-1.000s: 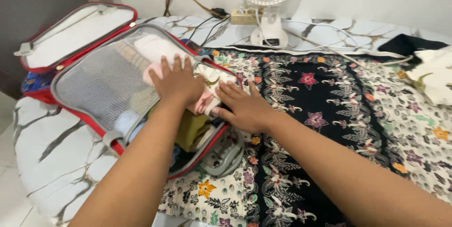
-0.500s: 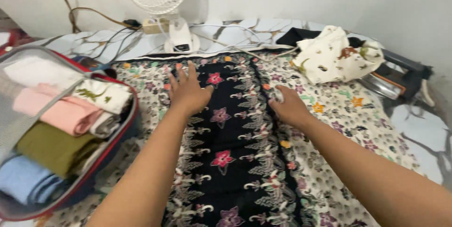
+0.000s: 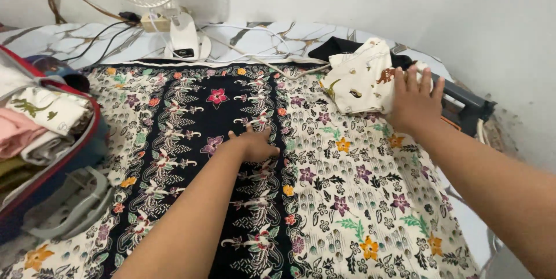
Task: The person folds a pink cloth and a white patterned cloth on a bed, then places them into a red and blue backpack. The person closes the backpack and zips it shut.
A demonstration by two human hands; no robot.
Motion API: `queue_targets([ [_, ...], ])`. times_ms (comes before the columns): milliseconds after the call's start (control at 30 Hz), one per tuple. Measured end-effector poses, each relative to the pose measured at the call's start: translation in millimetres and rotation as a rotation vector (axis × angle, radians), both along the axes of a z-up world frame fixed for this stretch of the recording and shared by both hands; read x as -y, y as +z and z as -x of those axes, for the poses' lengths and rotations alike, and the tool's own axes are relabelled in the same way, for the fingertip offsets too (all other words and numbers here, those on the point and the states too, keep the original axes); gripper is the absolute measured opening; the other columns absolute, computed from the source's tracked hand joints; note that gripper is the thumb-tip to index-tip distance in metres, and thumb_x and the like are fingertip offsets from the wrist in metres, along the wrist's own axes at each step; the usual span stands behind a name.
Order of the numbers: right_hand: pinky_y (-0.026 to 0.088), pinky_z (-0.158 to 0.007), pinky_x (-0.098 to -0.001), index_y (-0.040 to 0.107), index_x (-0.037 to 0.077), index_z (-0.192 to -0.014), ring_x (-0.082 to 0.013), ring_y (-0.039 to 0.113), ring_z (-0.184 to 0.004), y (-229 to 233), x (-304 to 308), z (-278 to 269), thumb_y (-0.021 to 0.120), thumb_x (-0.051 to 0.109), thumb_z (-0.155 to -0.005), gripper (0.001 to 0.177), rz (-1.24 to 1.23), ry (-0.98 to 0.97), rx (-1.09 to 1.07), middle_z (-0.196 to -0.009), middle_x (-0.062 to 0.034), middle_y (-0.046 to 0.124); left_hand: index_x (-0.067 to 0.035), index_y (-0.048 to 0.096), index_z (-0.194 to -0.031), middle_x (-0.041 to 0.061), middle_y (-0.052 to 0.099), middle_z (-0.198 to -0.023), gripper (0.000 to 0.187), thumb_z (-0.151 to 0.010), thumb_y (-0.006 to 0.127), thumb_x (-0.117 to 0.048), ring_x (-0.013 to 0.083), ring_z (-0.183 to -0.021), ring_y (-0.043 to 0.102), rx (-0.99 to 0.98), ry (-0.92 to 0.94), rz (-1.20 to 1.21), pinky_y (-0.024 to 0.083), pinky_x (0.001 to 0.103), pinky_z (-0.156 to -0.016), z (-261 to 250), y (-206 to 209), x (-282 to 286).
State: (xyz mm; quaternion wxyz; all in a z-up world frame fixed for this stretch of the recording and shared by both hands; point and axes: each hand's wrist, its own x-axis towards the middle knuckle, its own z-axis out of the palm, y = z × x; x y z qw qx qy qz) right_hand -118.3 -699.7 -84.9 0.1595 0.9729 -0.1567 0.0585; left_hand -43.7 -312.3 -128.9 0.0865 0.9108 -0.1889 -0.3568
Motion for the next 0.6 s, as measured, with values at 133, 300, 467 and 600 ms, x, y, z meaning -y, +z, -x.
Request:
queue_targets([
  [133,0.006,-0.127,-0.0623,0.021,0.005,-0.166,-0.0391,0.056,-0.129,-4.6,-7.3,-1.7,0.067,0.042,-0.091,0.095,-0.102,-0.098,-0.102,-0.129,-0.0223,0.066,-0.025,0.013,-0.165,0.02,0.021,-0.167,0.089,-0.092,0.054,-0.057,0.0328,-0.16,-0.007,0.046,-0.003,0.037,-0.007,0.067,-0.123,9.3,5.4,-5.3],
  [300,0.056,-0.092,-0.0518,0.061,0.013,-0.138,-0.0336,0.07,-0.11,34.1,-76.2,0.5,0.069,0.045,-0.093,0.056,-0.405,-0.178,0.017,-0.121,-0.015,0.073,-0.019,0.037,-0.159,0.022,0.028,-0.165,0.077,-0.095,0.051,-0.059,0.0368,-0.159,0.007,0.081,0.176,0.241,-0.007,0.055,-0.127,15.7,-2.3,-13.0],
  [467,0.052,-0.098,-0.0425,0.038,0.027,-0.158,-0.0203,0.071,-0.101,59.0,-190.7,16.7,0.063,0.029,-0.094,0.069,-0.885,0.317,-0.213,-0.134,-0.0039,0.066,-0.008,0.058,-0.144,0.017,0.062,-0.146,0.077,-0.095,0.039,-0.064,0.0351,-0.144,0.051,-0.151,0.66,0.881,0.028,0.047,-0.122,23.9,-12.7,-28.3],
  [600,0.049,-0.101,-0.0369,0.065,0.025,-0.14,-0.0135,0.066,-0.116,56.9,-238.5,27.0,0.053,0.01,-0.089,0.054,-1.19,0.738,-0.441,-0.135,-0.0033,0.069,-0.006,0.054,-0.149,0.018,0.064,-0.141,0.09,-0.097,0.018,-0.071,0.0315,-0.14,0.048,-0.218,0.876,1.088,0.024,0.044,-0.118,27.9,-19.7,-65.9],
])
